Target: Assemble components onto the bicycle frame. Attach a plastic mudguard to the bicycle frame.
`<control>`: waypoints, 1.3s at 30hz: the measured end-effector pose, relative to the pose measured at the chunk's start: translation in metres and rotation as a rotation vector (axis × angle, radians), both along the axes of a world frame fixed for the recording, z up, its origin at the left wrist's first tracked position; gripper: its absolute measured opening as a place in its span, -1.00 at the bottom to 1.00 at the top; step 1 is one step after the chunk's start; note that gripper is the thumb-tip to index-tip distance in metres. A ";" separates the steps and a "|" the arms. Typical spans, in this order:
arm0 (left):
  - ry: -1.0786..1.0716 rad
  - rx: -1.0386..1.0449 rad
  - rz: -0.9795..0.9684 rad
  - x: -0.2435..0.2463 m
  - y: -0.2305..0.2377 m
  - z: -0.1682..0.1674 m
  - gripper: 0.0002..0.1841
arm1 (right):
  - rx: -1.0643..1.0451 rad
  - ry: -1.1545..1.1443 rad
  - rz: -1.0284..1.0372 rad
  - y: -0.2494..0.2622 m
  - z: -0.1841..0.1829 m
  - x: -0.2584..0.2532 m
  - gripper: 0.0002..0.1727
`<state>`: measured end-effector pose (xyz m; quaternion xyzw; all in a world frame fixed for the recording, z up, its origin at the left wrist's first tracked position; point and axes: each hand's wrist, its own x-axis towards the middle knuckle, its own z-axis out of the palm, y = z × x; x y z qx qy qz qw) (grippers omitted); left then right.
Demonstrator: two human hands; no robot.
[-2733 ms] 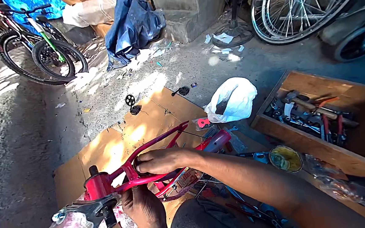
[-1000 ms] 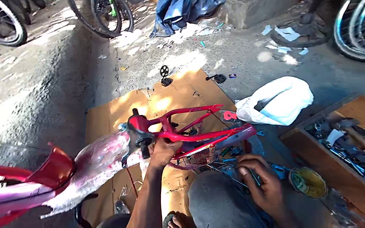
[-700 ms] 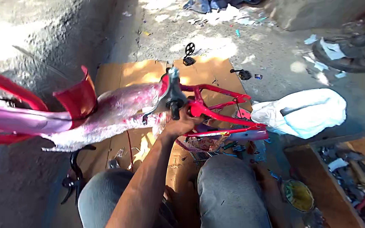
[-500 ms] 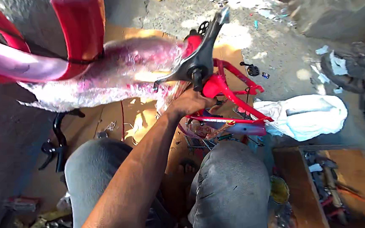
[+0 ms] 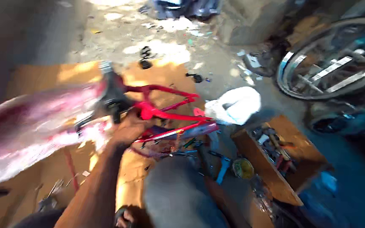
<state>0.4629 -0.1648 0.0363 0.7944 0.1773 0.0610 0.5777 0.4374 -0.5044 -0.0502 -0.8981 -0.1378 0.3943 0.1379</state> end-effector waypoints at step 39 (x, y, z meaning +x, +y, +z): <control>-0.098 -0.042 0.029 0.007 0.005 -0.015 -0.50 | 0.956 -0.607 0.053 -0.047 0.036 0.097 -0.61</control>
